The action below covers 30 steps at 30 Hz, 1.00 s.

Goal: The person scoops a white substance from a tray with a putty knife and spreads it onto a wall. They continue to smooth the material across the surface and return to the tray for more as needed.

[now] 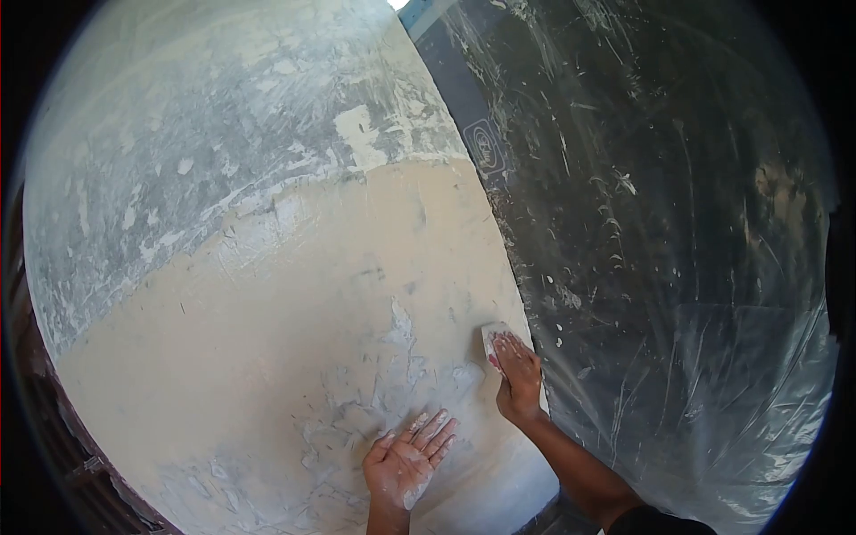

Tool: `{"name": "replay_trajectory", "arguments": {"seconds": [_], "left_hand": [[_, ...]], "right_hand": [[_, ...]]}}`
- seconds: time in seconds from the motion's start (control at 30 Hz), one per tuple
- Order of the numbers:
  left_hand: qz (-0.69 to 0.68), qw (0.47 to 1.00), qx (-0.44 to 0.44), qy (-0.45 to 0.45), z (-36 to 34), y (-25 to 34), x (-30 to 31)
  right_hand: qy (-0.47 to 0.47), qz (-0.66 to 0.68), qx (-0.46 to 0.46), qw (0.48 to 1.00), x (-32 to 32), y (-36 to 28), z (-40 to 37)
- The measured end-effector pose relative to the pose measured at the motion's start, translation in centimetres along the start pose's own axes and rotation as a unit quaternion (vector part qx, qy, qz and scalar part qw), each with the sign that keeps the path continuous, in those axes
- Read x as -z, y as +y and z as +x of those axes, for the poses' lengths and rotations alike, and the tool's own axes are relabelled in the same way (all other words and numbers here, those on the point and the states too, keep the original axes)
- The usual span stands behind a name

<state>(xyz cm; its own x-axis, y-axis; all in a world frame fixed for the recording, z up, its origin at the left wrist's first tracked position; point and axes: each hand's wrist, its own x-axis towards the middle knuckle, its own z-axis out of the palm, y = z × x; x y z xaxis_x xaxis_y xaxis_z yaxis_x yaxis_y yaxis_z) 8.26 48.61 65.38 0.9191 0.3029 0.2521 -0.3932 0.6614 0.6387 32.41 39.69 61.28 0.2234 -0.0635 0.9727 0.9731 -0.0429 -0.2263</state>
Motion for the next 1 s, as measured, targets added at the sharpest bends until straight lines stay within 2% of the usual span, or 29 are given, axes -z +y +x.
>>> {"name": "replay_trajectory", "arguments": {"seconds": [0.13, 0.23, 0.33, 0.5, 0.53, 0.6, 0.73, 0.8, 0.83, 0.9, 1.0], "left_hand": [[0.002, 1.000, 0.007, -0.006, 0.1, -0.3, -0.6], [0.014, 1.000, 0.005, 0.001, -0.1, -0.6, -0.4], [-0.009, 1.000, 0.005, -0.004, -0.4, -0.7, 0.2], [-0.066, 0.998, 0.018, -0.011, -0.6, -0.3, 0.8], [-0.065, 0.998, 0.017, -0.010, -0.7, -0.3, 0.9], [-0.048, 0.998, 0.018, -0.021, -0.4, 0.0, 0.8], [-0.004, 1.000, 0.015, -0.012, 0.0, -0.3, 0.3], [-0.229, 0.968, 0.062, -0.087, 0.1, -0.5, 1.6], [-0.227, 0.968, 0.061, -0.088, 0.2, -0.6, 1.2], [0.001, 1.000, 0.007, 0.011, -0.3, -1.1, -0.1], [0.003, 1.000, 0.008, 0.007, -0.6, -1.1, -0.5]], "right_hand": [[0.132, 0.018, 0.051, 0.990, -1.1, 0.1, 16.9], [0.109, 0.009, 0.038, 0.993, -3.9, 2.0, 22.6], [0.072, -0.032, 0.021, 0.997, -5.3, 2.5, 19.0], [-0.006, -0.040, -0.027, 0.999, -2.5, 0.8, 0.2], [-0.020, -0.049, -0.025, 0.998, -1.2, 0.1, -1.6], [0.032, -0.003, -0.019, 0.999, -0.7, -0.4, 0.3], [0.110, 0.016, 0.093, 0.989, -0.2, -1.1, 17.4], [0.128, 0.017, 0.113, 0.985, -2.0, 0.3, 24.4], [0.130, 0.018, 0.113, 0.985, -2.7, 1.4, 25.8], [0.066, 0.059, 0.081, 0.993, -4.3, 3.4, 26.5], [0.073, 0.023, 0.046, 0.996, -4.5, 4.3, 18.8]]}}
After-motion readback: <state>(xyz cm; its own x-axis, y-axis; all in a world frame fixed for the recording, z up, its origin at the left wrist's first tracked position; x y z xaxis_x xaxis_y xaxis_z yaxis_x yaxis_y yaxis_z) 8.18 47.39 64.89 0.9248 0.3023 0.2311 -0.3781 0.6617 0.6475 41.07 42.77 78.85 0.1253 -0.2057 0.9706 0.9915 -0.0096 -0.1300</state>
